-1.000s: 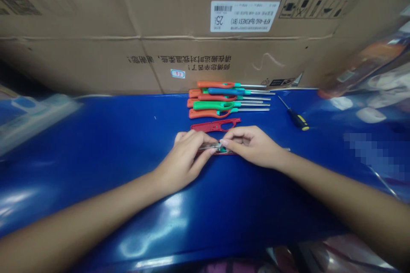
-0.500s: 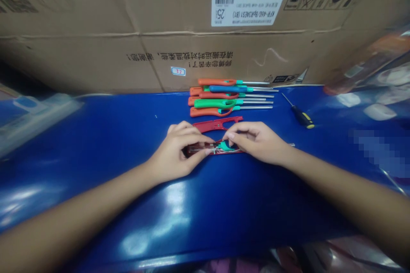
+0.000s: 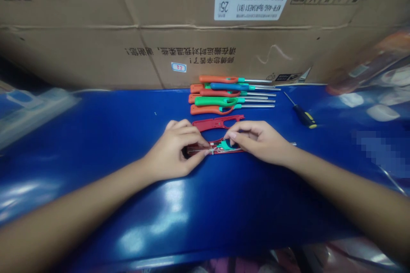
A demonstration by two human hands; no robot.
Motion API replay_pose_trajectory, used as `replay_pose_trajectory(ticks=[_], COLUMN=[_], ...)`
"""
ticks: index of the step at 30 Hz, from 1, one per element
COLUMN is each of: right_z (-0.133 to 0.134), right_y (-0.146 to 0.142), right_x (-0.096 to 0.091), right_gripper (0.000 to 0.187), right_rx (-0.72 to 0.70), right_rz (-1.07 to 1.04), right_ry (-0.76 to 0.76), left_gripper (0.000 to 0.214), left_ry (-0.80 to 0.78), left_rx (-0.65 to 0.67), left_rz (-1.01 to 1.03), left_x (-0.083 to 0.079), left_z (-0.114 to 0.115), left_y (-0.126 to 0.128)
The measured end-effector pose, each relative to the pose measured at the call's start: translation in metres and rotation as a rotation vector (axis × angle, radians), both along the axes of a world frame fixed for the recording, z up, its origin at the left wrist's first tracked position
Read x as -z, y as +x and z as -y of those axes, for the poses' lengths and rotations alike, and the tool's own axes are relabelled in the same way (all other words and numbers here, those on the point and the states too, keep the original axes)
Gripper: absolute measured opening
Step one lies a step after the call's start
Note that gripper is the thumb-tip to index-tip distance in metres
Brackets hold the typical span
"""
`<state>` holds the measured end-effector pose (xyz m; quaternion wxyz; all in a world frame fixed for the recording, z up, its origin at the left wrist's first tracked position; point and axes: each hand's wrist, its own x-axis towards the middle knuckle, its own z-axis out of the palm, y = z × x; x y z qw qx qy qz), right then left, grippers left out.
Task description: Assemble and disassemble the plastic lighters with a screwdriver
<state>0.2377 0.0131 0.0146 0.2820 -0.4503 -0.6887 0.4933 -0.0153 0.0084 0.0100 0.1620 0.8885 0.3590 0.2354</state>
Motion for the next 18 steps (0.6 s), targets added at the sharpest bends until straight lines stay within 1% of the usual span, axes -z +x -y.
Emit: replay_pose_trajectory(ticks=[4, 9, 14, 18], right_z=[-0.0001, -0.0004, -0.0007, -0.0007], right_y=[0.0010, 0.0026, 0.0032, 0.0028], right_x=[0.0007, 0.0008, 0.0022, 0.0037], right_gripper=[0.032, 0.031, 0.029, 0.028], right_rx=[-0.006, -0.009, -0.013, -0.014], right_rz=[-0.004, -0.017, -0.017, 0.035], right_ry=[-0.008, -0.023, 0.000, 0.057], left_gripper=[0.015, 0.015, 0.016, 0.016], left_ry=[-0.040, -0.035, -0.129, -0.088], left_rx=[0.036, 0.061, 0.015, -0.003], left_rz=[0.041, 0.110, 0.178, 0.151], left_x=[-0.0001, 0.0007, 0.0043, 0.0058], left_z=[-0.0013, -0.0023, -0.0008, 0.0002], left_y=[-0.0005, -0.0006, 0.0001, -0.0011])
